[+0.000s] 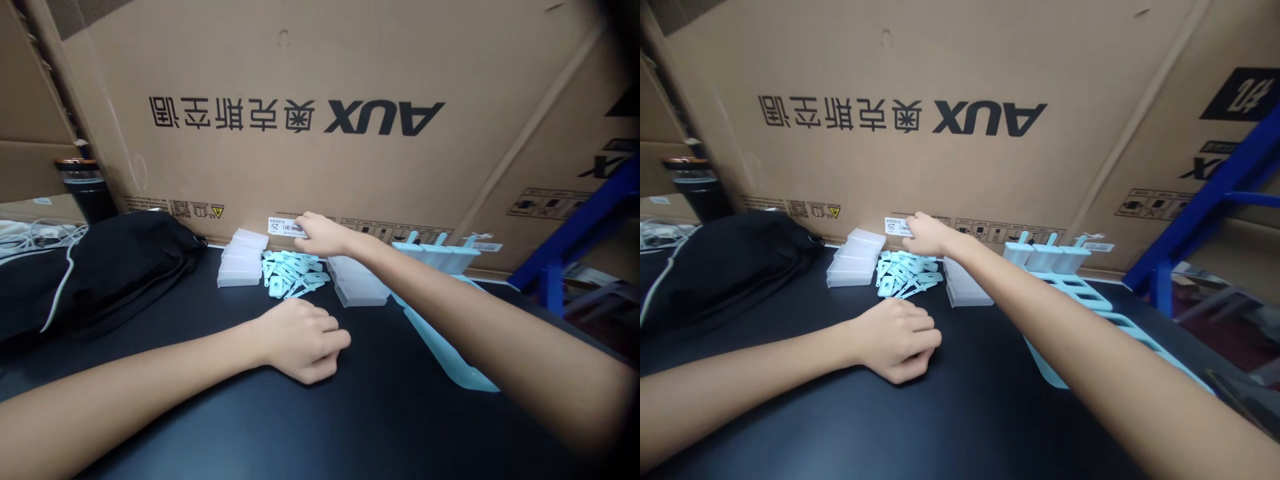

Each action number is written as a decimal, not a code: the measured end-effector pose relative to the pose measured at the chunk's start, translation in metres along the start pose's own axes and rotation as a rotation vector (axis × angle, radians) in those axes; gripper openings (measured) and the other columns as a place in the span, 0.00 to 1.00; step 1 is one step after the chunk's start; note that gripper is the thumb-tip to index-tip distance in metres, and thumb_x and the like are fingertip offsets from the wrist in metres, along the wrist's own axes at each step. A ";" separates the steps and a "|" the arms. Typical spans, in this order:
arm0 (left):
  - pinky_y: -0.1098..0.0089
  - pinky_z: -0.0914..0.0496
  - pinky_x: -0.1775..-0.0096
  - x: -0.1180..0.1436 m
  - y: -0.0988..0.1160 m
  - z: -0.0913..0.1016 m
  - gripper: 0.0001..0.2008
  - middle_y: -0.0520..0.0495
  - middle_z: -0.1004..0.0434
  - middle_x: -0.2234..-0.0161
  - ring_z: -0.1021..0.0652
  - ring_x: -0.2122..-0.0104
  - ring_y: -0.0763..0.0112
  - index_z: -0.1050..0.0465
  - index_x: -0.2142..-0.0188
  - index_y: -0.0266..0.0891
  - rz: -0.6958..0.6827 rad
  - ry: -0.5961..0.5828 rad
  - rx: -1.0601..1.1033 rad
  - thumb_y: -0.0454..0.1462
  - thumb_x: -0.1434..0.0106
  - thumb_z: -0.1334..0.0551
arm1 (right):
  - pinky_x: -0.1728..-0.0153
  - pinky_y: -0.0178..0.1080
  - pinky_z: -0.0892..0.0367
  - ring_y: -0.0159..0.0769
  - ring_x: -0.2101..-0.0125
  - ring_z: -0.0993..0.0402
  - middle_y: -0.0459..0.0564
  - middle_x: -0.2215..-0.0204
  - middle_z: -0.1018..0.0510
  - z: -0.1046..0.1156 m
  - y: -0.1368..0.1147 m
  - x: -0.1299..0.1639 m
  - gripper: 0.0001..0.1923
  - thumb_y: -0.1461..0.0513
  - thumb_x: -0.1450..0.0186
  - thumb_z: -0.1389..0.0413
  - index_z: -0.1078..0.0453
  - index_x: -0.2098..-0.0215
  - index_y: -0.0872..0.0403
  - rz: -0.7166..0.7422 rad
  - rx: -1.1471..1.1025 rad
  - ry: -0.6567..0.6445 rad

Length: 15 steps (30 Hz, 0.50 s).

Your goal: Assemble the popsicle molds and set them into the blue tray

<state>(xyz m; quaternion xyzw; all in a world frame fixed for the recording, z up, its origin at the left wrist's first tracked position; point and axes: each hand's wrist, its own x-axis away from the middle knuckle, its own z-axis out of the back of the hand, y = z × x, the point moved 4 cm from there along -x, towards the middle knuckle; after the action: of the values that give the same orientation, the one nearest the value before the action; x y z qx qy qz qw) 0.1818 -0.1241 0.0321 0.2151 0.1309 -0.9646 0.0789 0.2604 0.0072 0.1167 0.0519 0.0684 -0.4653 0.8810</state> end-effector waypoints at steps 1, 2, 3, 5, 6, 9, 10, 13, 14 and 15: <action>0.65 0.38 0.74 -0.001 -0.002 0.000 0.06 0.50 0.28 0.75 0.27 0.74 0.69 0.34 0.71 0.40 0.059 -0.027 -0.004 0.37 0.37 0.46 | 0.56 0.47 0.34 0.48 0.56 0.31 0.67 0.51 0.31 -0.003 0.003 -0.007 0.21 0.60 0.38 0.53 0.34 0.50 0.64 -0.005 -0.005 -0.006; 0.66 0.38 0.74 -0.001 -0.004 -0.001 0.06 0.51 0.28 0.74 0.26 0.74 0.68 0.34 0.70 0.40 0.114 -0.054 -0.007 0.37 0.37 0.46 | 0.54 0.48 0.34 0.50 0.53 0.33 0.67 0.48 0.34 -0.006 0.005 -0.011 0.23 0.61 0.39 0.52 0.36 0.47 0.64 0.004 -0.006 -0.009; 0.66 0.38 0.75 -0.001 -0.005 -0.001 0.06 0.51 0.27 0.74 0.26 0.74 0.68 0.34 0.70 0.40 0.164 -0.081 -0.010 0.37 0.37 0.46 | 0.51 0.50 0.35 0.52 0.49 0.35 0.67 0.45 0.36 -0.007 0.008 -0.014 0.27 0.62 0.40 0.51 0.39 0.43 0.64 0.021 -0.001 -0.003; 0.67 0.38 0.76 -0.002 -0.007 -0.001 0.07 0.50 0.27 0.73 0.25 0.74 0.67 0.34 0.70 0.40 0.250 -0.122 -0.019 0.38 0.36 0.46 | 0.47 0.55 0.38 0.57 0.44 0.42 0.67 0.41 0.40 -0.006 0.013 -0.013 0.34 0.63 0.43 0.49 0.44 0.39 0.63 0.079 0.028 0.038; 0.67 0.38 0.76 -0.002 -0.008 0.000 0.07 0.50 0.27 0.73 0.25 0.74 0.67 0.34 0.69 0.40 0.285 -0.136 -0.024 0.39 0.36 0.46 | 0.46 0.57 0.40 0.59 0.42 0.44 0.67 0.40 0.41 -0.002 0.017 -0.007 0.35 0.64 0.44 0.49 0.45 0.37 0.63 0.110 0.047 0.075; 0.67 0.39 0.78 -0.001 -0.010 0.000 0.07 0.50 0.27 0.73 0.24 0.74 0.65 0.34 0.68 0.40 0.361 -0.154 -0.037 0.39 0.36 0.46 | 0.45 0.57 0.41 0.57 0.42 0.44 0.65 0.42 0.38 0.017 0.030 0.033 0.32 0.63 0.40 0.52 0.44 0.38 0.61 0.175 0.106 0.197; 0.67 0.39 0.78 0.000 -0.010 -0.001 0.06 0.50 0.27 0.73 0.24 0.74 0.65 0.34 0.67 0.40 0.382 -0.155 -0.040 0.39 0.37 0.46 | 0.45 0.56 0.41 0.56 0.43 0.42 0.64 0.43 0.35 0.024 0.037 0.053 0.29 0.63 0.39 0.53 0.43 0.39 0.61 0.176 0.137 0.236; 0.67 0.40 0.79 0.001 -0.013 -0.002 0.06 0.51 0.27 0.73 0.24 0.75 0.64 0.35 0.66 0.41 0.433 -0.155 -0.041 0.40 0.37 0.47 | 0.46 0.55 0.40 0.57 0.47 0.37 0.65 0.50 0.30 0.039 0.075 0.124 0.22 0.59 0.35 0.54 0.38 0.44 0.59 0.022 0.206 0.397; 0.67 0.40 0.79 0.001 -0.013 -0.002 0.06 0.51 0.27 0.73 0.24 0.75 0.64 0.35 0.66 0.41 0.445 -0.157 -0.039 0.40 0.37 0.47 | 0.47 0.56 0.40 0.59 0.48 0.36 0.67 0.52 0.29 0.038 0.092 0.147 0.20 0.58 0.34 0.55 0.37 0.47 0.59 -0.074 0.217 0.428; 0.67 0.40 0.79 0.002 -0.014 -0.002 0.06 0.51 0.27 0.72 0.24 0.74 0.64 0.35 0.66 0.41 0.455 -0.161 -0.036 0.40 0.37 0.47 | 0.49 0.57 0.40 0.61 0.50 0.35 0.68 0.55 0.29 0.035 0.111 0.169 0.18 0.57 0.34 0.56 0.37 0.49 0.58 -0.202 0.200 0.474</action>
<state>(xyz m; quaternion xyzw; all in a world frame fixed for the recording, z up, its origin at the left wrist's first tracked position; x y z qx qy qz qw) 0.1782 -0.1100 0.0323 0.1600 0.0893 -0.9335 0.3082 0.4492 -0.0730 0.1258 0.2391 0.2311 -0.5299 0.7801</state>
